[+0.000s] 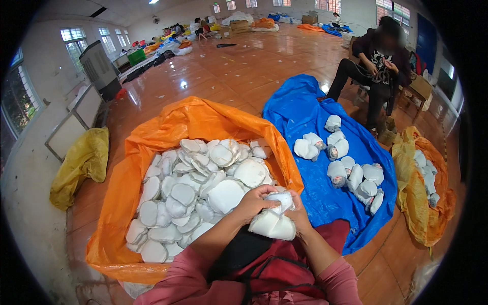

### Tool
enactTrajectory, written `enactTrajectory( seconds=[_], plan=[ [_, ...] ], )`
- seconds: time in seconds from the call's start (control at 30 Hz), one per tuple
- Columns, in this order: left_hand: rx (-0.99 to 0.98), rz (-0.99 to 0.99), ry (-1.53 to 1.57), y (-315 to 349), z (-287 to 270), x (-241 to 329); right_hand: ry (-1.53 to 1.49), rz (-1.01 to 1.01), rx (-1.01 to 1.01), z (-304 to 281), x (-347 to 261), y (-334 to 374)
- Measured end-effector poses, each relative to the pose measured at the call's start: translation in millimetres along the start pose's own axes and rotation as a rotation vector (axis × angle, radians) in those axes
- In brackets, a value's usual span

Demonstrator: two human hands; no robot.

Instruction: The person sits on the floor and repeatedly stuffs white material into white mask-like objects, then places the finished items onto a blue tarp. The person handles the objects one at a time throughout the clip.

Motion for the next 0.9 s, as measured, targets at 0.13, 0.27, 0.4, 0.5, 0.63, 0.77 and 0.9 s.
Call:
enactTrajectory(
  seconds=[0.13, 0.27, 0.4, 0.5, 0.63, 0.77, 0.9],
  plan=[
    [0.082, -0.007, -0.170, 23.6, -15.3, 0.4, 0.159, 0.033, -0.020, 13.9, 12.1, -1.5],
    [0.144, 0.079, -0.333, 47.7, -29.2, -2.9, 0.382, 0.016, -0.104, 29.6, 18.7, 1.3],
    [0.170, 0.176, -0.476, 66.5, -31.0, -9.2, 0.628, -0.090, -0.180, 46.9, 15.4, 7.4],
    [0.220, 0.376, -0.627, 74.9, -26.9, -0.5, 0.647, -0.134, -0.207, 43.2, 20.4, 7.7],
    [0.297, 0.454, -0.639, 78.3, -27.8, -9.2, 0.672, -0.128, -0.223, 38.8, 24.1, 13.2],
    [0.352, 0.408, -0.525, 77.5, -33.5, -24.7, 0.676, -0.135, -0.287, 37.0, 24.1, 20.4],
    [0.430, 0.402, -0.553, 80.1, -49.5, -39.7, 0.671, -0.195, -0.534, 60.9, 20.3, 32.5]
  ],
)
Point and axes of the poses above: each hand's wrist, its own y-axis away from the middle knuckle, its own z-axis out of the palm, x = y × z, the point moved 8 cm from there along -y, towards the middle knuckle, and after that the axes turned 15 degrees about -y, right-handed, at the moved point
